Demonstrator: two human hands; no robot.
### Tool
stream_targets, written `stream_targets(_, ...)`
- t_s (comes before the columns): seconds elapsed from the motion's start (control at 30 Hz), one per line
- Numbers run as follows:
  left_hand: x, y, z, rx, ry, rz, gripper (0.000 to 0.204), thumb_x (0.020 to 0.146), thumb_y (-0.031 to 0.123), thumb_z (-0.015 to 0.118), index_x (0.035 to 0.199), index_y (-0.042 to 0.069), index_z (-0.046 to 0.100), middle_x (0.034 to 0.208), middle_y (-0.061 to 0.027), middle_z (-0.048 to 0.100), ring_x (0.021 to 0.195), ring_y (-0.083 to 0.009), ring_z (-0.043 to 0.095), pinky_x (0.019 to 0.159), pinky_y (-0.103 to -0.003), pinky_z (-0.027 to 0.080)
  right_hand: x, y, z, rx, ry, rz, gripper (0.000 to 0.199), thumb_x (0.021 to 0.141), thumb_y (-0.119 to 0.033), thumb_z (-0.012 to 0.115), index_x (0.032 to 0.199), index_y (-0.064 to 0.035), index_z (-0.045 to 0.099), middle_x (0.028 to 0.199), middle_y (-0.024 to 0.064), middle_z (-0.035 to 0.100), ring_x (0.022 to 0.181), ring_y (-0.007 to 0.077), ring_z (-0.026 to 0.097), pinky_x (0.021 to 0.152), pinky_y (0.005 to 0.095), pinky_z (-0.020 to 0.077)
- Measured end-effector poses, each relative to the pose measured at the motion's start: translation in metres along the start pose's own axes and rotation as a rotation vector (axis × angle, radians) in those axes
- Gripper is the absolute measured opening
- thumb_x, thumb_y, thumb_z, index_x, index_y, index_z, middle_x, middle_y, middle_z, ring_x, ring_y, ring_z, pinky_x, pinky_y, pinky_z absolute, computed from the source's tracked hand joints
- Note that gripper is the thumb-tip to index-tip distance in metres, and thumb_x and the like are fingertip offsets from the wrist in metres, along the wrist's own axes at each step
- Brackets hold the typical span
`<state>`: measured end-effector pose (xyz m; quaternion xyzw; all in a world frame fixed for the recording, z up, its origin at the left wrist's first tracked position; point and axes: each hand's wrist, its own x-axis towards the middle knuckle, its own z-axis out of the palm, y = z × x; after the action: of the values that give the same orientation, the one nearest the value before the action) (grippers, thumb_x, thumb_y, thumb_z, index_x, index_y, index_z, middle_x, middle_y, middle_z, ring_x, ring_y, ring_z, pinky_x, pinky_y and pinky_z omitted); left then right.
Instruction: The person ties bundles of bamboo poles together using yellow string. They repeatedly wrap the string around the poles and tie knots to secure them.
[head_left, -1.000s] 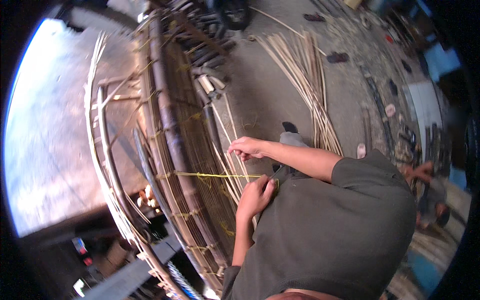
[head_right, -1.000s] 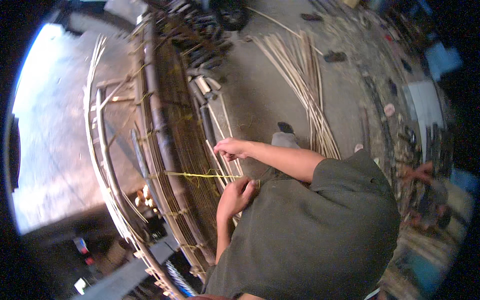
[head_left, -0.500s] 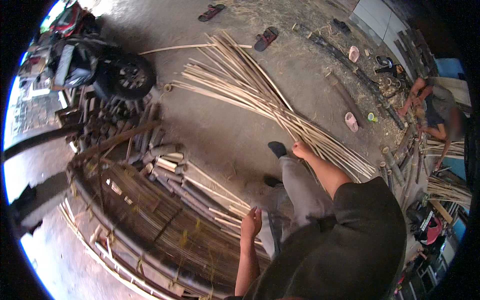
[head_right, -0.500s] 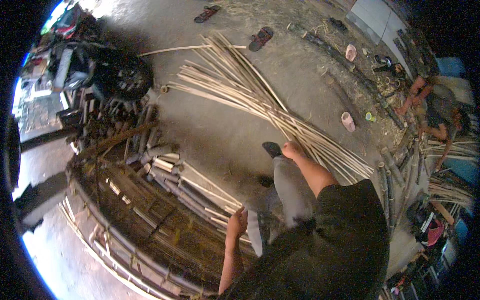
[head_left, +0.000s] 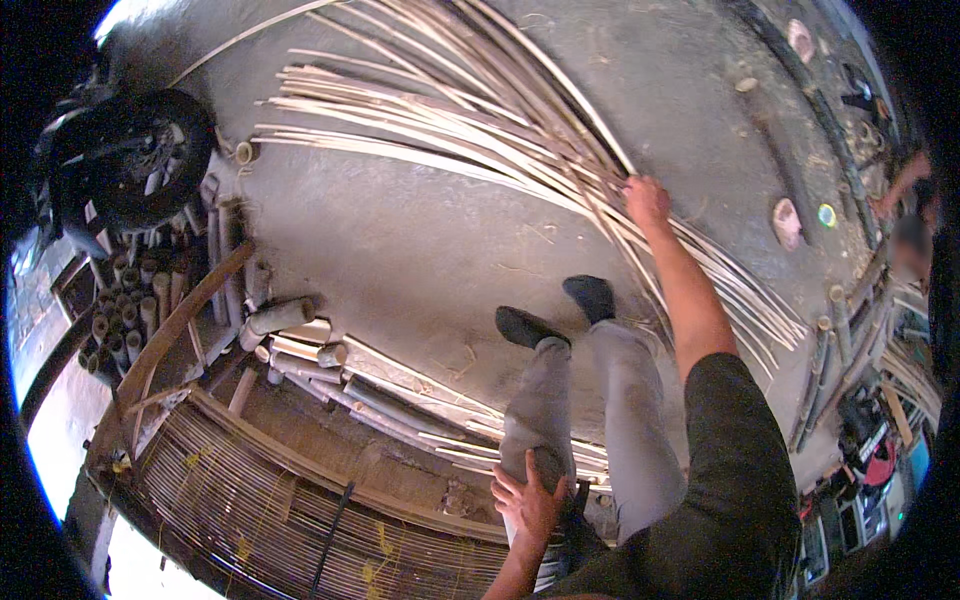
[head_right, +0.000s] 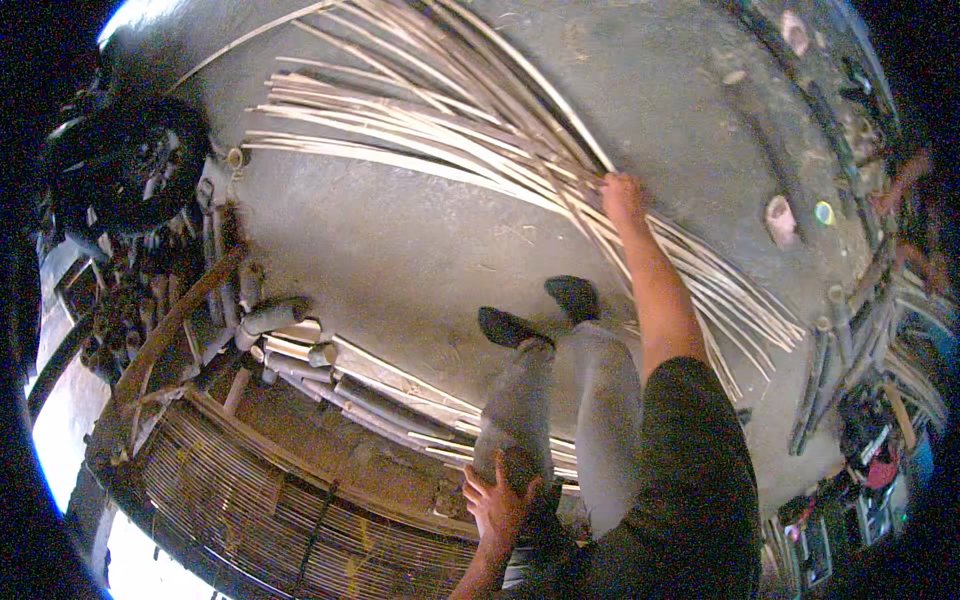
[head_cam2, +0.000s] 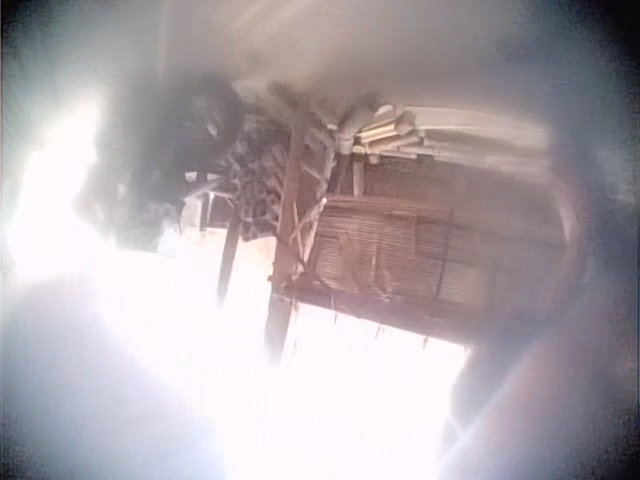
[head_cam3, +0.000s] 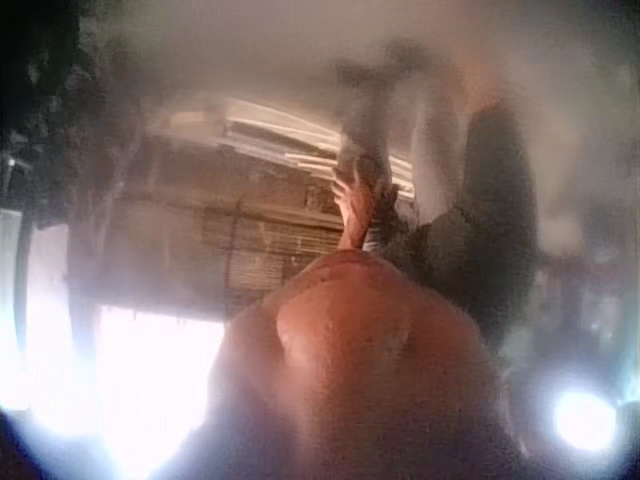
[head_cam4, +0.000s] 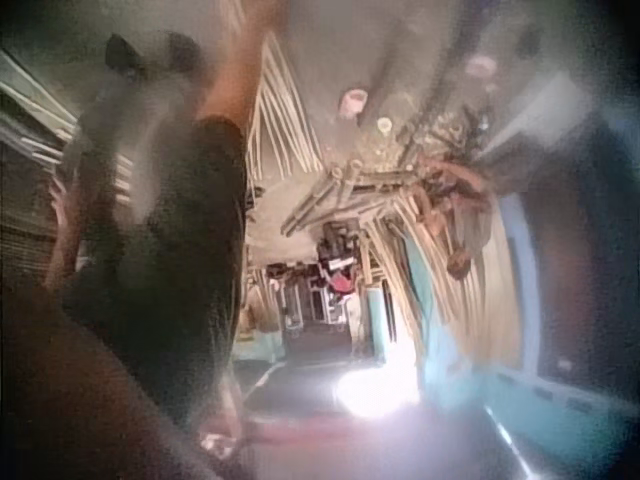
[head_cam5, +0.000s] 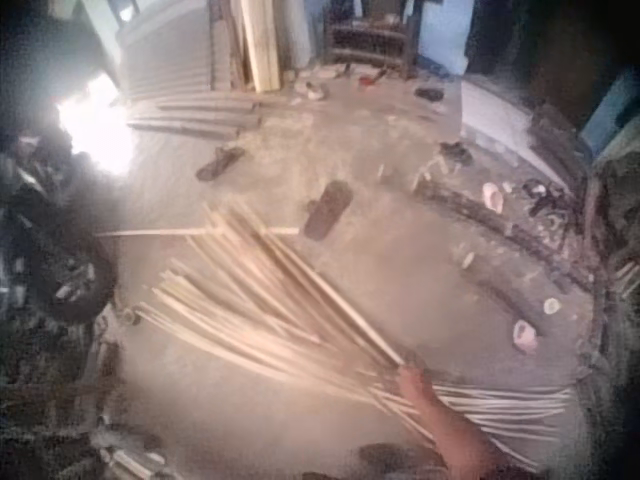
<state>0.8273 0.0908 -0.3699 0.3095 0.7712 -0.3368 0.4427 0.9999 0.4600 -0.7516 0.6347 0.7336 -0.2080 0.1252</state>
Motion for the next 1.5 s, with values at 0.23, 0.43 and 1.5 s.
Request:
stream_targets(0.23, -0.011, -0.031, -0.023, -0.284, -0.090, 0.023, 0.078, 0.078, 0.060, 0.063, 0.144, 0.031, 0.034, 0.147, -0.0305, 0.019, 0.129, -0.0541, 0.029, 0.096, -0.062, 0.038, -0.042, -0.033, -0.125, 0.004, -0.048, -0.149, 0.012, 0.091, -0.019, 0.055, 0.091, -0.0075, 0.053, 0.088, 0.0190, 0.063, 0.085, 0.0382, 0.061, 0.071, 0.0481, 0.0470)
stream_targets(0.43, -0.027, -0.083, 0.048, -0.791, 0.139, 0.301, 0.065, 0.085, 0.051, 0.061, 0.134, 0.011, 0.048, 0.126, -0.0322, 0.050, 0.118, -0.0476, 0.047, 0.099, -0.049, 0.041, -0.114, -0.115, -0.406, 0.179, 0.486, -0.523, 0.013, 0.091, -0.013, 0.055, 0.101, -0.0039, 0.055, 0.091, 0.0194, 0.064, 0.080, 0.0417, 0.061, 0.068, 0.0510, 0.0476)
stream_targets(1.5, -0.683, -0.239, 0.268, -1.419, 0.760, -1.525, 0.044, 0.088, 0.042, 0.065, 0.077, -0.001, 0.065, 0.060, -0.0106, 0.055, 0.059, -0.0159, 0.047, 0.060, -0.035, 0.042, -0.865, -0.575, -0.402, 0.648, -1.639, -1.010, 0.024, 0.094, -0.019, 0.058, 0.095, -0.0026, 0.042, 0.082, 0.0107, 0.061, 0.066, 0.0175, 0.065, 0.053, 0.0318, 0.0541)
